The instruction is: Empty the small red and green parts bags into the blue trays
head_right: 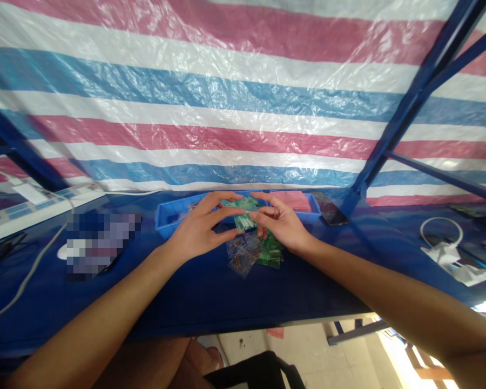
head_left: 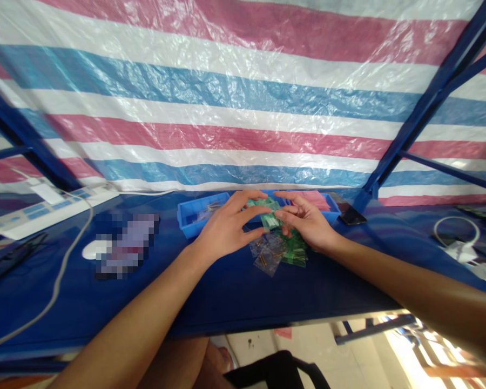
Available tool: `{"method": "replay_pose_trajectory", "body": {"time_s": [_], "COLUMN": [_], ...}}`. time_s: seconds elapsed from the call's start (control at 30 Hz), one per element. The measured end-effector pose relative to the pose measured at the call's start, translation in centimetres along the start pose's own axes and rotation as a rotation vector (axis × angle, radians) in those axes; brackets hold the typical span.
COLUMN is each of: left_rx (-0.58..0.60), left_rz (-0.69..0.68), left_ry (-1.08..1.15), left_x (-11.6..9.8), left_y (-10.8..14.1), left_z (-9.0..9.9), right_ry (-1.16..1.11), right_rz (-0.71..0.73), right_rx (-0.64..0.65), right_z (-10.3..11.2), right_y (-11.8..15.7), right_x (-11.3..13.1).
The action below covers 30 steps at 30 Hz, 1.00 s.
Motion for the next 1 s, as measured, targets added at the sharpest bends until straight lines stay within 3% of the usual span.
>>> {"method": "replay_pose_trajectory", "body": {"time_s": [0.17, 0.33, 0.47, 0.77, 0.9, 1.0], "left_rx": [-0.059, -0.083, -0.089, -0.024, -0.077, -0.158], "left_rz": [-0.024, 0.185, 0.266, 0.07, 0.086, 0.214], "left_ry": [0.005, 0.046, 0.083, 0.066, 0.049, 0.022], "left_x": [0.0, 1.4, 2.1, 0.4, 0.5, 1.8], "left_y": [-0.1, -0.1, 0.1, -0.2, -0.3, -0.2], "left_z": [0.6, 0.9, 1.0, 0.3, 0.9, 1.7], "right_ry": [-0.016, -0.043, 0.003, -0.16, -0.177, -0.196], "right_rz": [-0.049, -0.027, -0.053, -0.111, -0.11, -0.117], "right_rx": [0.024, 0.122, 0.079, 0.048, 0.064, 0.053], "right_z": [-0.2, -1.4, -0.8, -0.9, -1.1, -0.8], "right_y": [0.2, 0.4, 0.3, 0.2, 0.3, 0.2], "right_x": [-0.6, -0.1, -0.5, -0.6, -0.6, -0.9]}}
Point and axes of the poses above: each hand's wrist, its own y-axis away from the middle knuckle, its own z-axis out of the back of the hand, x = y × z, the point moved 10 cm from there along -y, towards the middle knuckle, and after that the axes turned 8 degrees about z, right-handed, at the moved point
